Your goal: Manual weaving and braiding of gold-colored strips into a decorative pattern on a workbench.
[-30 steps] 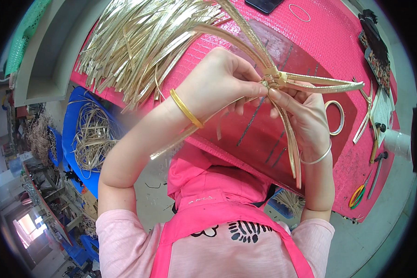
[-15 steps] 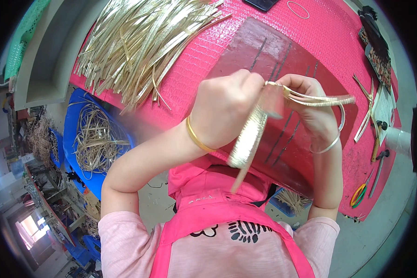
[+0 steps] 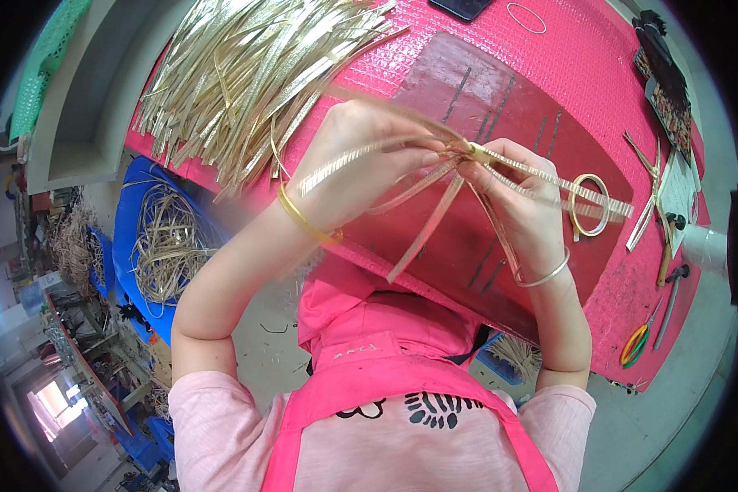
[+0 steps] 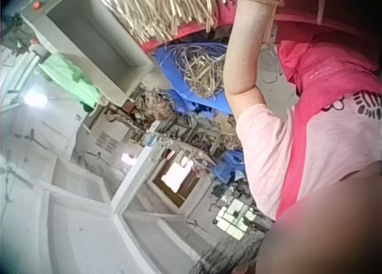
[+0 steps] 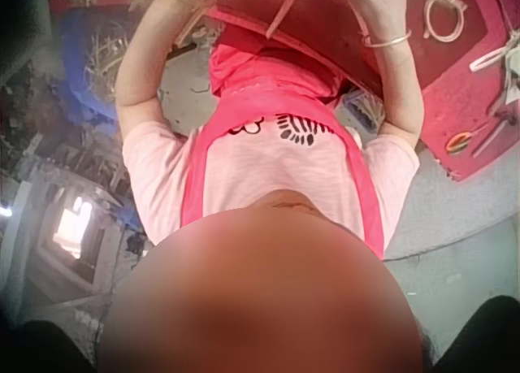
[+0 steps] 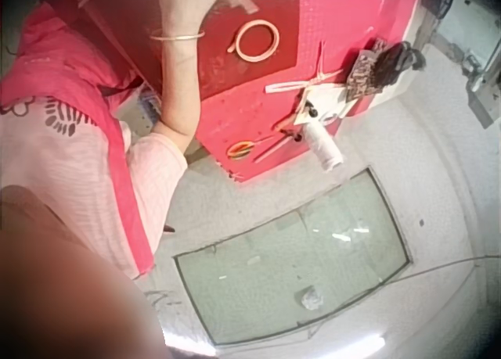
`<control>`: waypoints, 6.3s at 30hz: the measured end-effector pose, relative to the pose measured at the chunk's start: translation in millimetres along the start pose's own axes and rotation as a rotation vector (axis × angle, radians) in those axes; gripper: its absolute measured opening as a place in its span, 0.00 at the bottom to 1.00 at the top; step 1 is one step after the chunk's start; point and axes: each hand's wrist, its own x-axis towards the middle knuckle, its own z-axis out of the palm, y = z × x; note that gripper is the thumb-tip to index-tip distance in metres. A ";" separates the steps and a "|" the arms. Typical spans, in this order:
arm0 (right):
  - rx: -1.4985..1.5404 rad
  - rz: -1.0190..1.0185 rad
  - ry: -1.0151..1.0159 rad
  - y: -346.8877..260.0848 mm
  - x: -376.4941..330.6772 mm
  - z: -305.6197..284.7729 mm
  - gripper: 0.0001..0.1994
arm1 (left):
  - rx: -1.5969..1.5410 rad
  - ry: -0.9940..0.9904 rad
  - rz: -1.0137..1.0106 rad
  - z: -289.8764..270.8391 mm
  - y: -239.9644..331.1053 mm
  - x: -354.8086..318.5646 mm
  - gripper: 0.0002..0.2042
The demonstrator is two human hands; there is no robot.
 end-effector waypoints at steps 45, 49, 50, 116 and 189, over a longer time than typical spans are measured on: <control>0.381 0.000 0.087 -9.0 -7.7 -4.4 0.10 | -0.508 -0.089 -0.221 19.6 20.2 1.5 0.07; 0.454 0.019 -0.010 -2.0 -7.0 -10.8 0.11 | -0.453 -0.315 -0.374 7.2 12.8 13.2 0.06; 0.454 0.030 -0.019 -1.6 -7.3 -10.2 0.11 | -0.478 -0.338 -0.364 4.7 13.2 13.1 0.06; 0.380 -0.001 0.185 1.8 -7.3 14.6 0.04 | 0.124 0.143 0.209 21.0 4.3 -2.8 0.06; 0.156 0.146 0.417 45.3 -49.3 -107.6 0.08 | -0.878 -0.120 -0.459 66.0 -23.5 -20.6 0.07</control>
